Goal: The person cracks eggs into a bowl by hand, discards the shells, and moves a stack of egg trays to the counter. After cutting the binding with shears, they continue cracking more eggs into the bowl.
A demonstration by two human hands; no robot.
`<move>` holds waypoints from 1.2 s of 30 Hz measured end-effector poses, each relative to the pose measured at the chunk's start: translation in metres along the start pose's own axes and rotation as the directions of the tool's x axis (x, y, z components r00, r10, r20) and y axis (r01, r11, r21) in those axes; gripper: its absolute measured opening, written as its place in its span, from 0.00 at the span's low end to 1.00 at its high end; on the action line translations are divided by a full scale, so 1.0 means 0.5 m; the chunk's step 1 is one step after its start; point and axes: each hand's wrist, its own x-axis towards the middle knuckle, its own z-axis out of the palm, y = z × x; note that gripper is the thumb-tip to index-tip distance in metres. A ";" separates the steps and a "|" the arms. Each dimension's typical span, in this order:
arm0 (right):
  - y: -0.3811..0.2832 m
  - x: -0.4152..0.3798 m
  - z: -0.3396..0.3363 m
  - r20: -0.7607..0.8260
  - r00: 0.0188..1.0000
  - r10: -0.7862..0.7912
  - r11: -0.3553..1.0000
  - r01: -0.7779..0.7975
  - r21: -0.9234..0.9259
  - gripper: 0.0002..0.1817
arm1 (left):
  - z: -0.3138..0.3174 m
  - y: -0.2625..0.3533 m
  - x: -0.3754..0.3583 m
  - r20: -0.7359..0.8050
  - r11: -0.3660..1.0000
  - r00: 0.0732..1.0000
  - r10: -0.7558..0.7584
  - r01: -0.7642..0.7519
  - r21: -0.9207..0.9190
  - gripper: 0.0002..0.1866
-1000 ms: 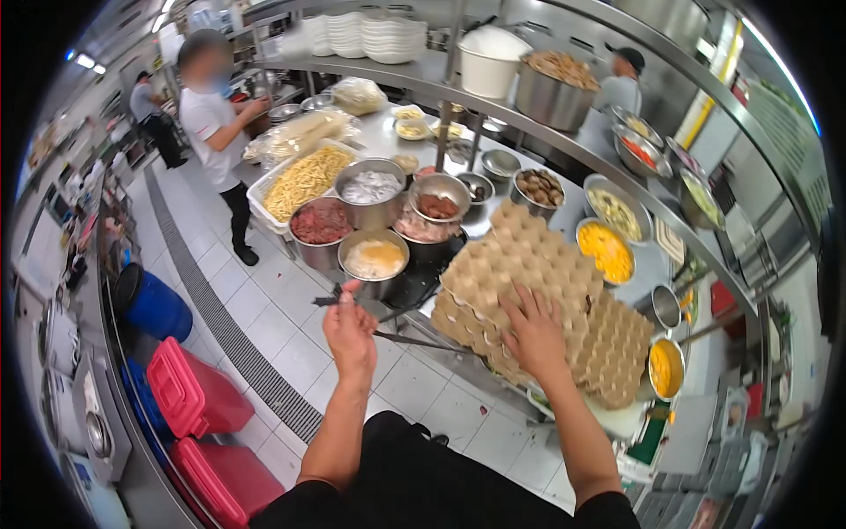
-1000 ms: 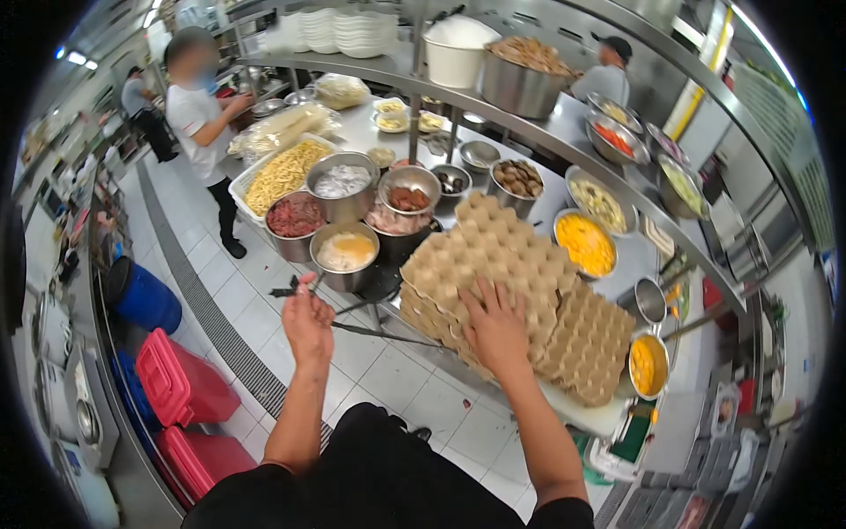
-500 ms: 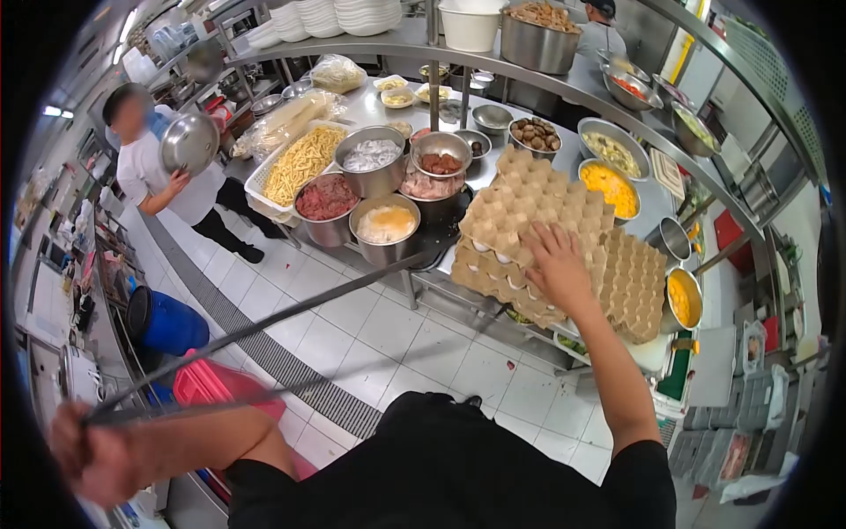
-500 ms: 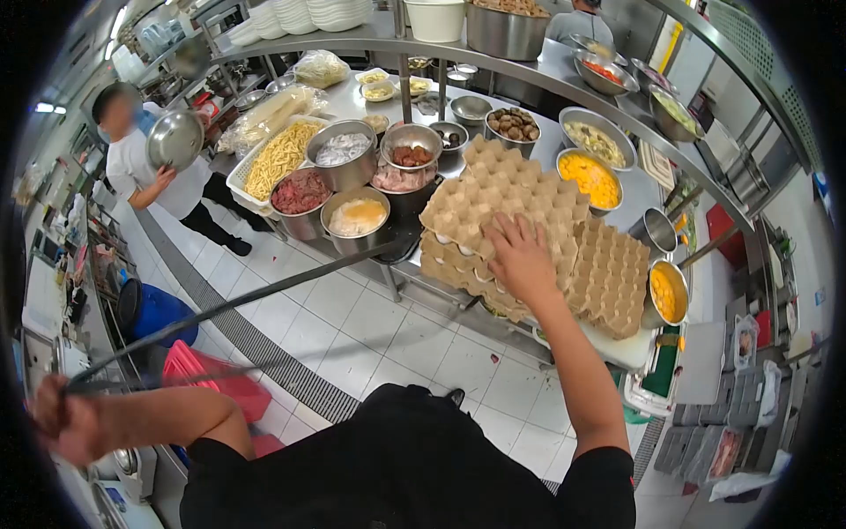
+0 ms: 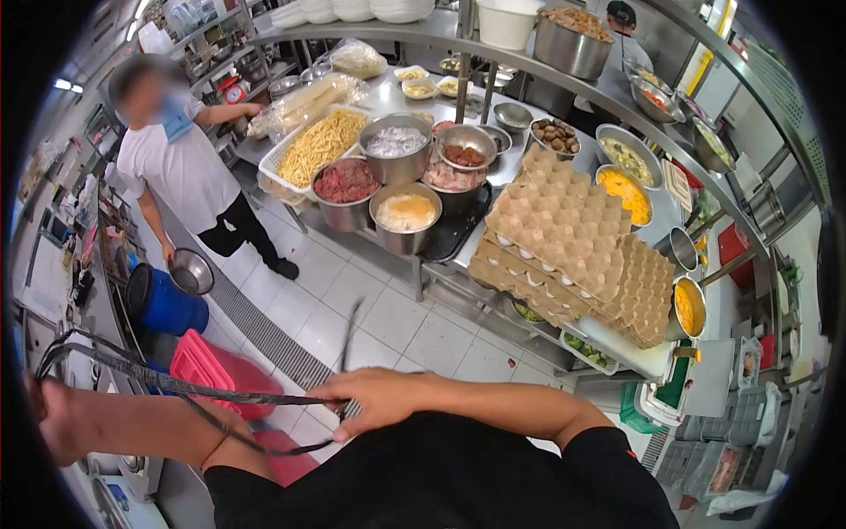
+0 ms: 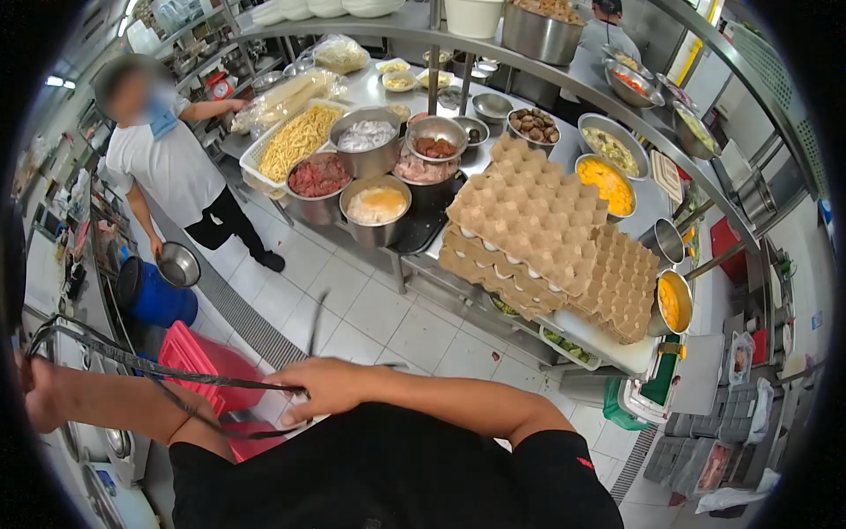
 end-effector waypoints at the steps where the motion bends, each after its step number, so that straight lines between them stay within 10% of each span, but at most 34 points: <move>1: 0.020 0.004 0.006 -0.080 0.993 -0.092 0.994 0.087 -0.061 0.56 | -0.024 -0.001 -0.001 0.082 0.995 0.995 -0.064 0.070 -0.075 0.18; 3: 0.000 0.016 0.000 -0.129 0.985 -0.110 0.989 0.122 0.084 0.58 | -0.063 -0.024 -0.035 0.353 0.979 0.926 -0.134 0.180 -0.099 0.21; 4: -0.010 0.026 -0.004 -0.188 0.974 -0.126 0.963 0.165 0.212 0.60 | -0.070 -0.040 -0.090 0.251 0.930 0.909 -0.334 0.360 -0.066 0.14; 5: 0.001 0.049 0.007 -0.337 0.903 -0.265 0.964 0.250 -0.088 0.64 | -0.057 -0.047 -0.162 0.139 0.852 0.849 -0.509 0.520 -0.059 0.13; 8: -0.014 0.072 -0.009 -0.442 0.863 -0.245 0.939 0.324 0.113 0.63 | 0.053 0.006 -0.403 0.646 0.097 0.317 -0.694 0.931 -0.352 0.14; 10: 0.026 0.059 -0.014 -0.304 0.948 -0.097 0.849 0.238 0.471 0.42 | 0.070 0.030 -0.513 0.619 0.225 0.280 -0.734 0.960 -0.167 0.16; 12: 0.047 -0.002 -0.043 -0.214 0.972 0.100 0.890 0.009 0.457 0.17 | 0.068 0.005 -0.509 0.523 0.241 0.346 -0.779 0.935 -0.260 0.17; 15: 0.119 -0.156 -0.055 -0.448 0.857 0.254 0.958 -0.158 0.241 0.13 | 0.043 -0.065 -0.447 0.352 0.395 0.518 -0.779 0.843 -0.366 0.18; 17: 0.132 -0.306 -0.047 -0.602 0.695 0.395 0.914 -0.232 0.332 0.12 | 0.026 -0.103 -0.448 0.364 0.448 0.573 -0.734 0.812 -0.373 0.18; 19: 0.216 -0.480 0.001 -0.861 0.326 0.390 0.885 -0.391 0.253 0.10 | -0.015 -0.151 -0.537 0.296 0.272 0.245 -0.923 0.961 0.052 0.17; 20: 0.113 -0.520 0.010 -0.828 0.149 0.541 0.829 -0.257 0.496 0.08 | -0.061 -0.156 -0.606 0.638 0.662 0.226 -0.736 0.435 0.610 0.18; 21: 0.144 -0.595 0.034 -0.904 0.013 0.428 0.884 -0.215 0.415 0.06 | 0.073 -0.083 -0.607 0.361 0.410 -0.394 -0.845 -0.045 0.911 0.23; 24: 0.088 -0.723 0.060 -0.985 -0.061 0.164 0.972 0.180 0.151 0.03 | 0.091 0.066 -0.846 0.764 0.813 -0.540 -0.355 0.225 0.537 0.48; 28: -0.002 -0.721 0.088 -0.918 -0.266 0.293 0.884 0.440 0.155 0.04 | 0.275 0.384 -0.983 0.859 0.198 -0.494 0.137 0.863 0.465 0.58; 30: -0.008 -0.762 0.072 -0.982 -0.187 -0.032 0.994 0.100 -0.052 0.12 | 0.286 0.511 -1.142 0.864 -0.045 -0.456 0.215 0.879 0.475 0.33; 31: -0.039 -0.799 0.065 -0.982 -0.191 -0.015 0.995 0.092 -0.033 0.15 | 0.302 0.547 -1.180 0.740 -0.235 -0.635 0.223 0.701 0.673 0.19; 33: -0.088 -0.952 0.066 -0.987 -0.156 0.032 0.998 0.067 0.022 0.15 | 0.351 0.601 -1.271 0.765 -0.035 -0.579 0.283 0.791 0.611 0.12; 34: -0.097 -1.048 0.072 -0.992 -0.109 0.064 0.997 0.048 0.059 0.12 | 0.408 0.611 -1.269 0.565 0.088 -0.729 0.387 0.639 0.764 0.12; 36: -0.074 -1.246 0.096 -0.965 -0.249 -0.077 0.987 -0.159 -0.038 0.16 | 0.447 0.670 -1.346 0.473 0.175 -0.759 0.447 0.593 0.786 0.12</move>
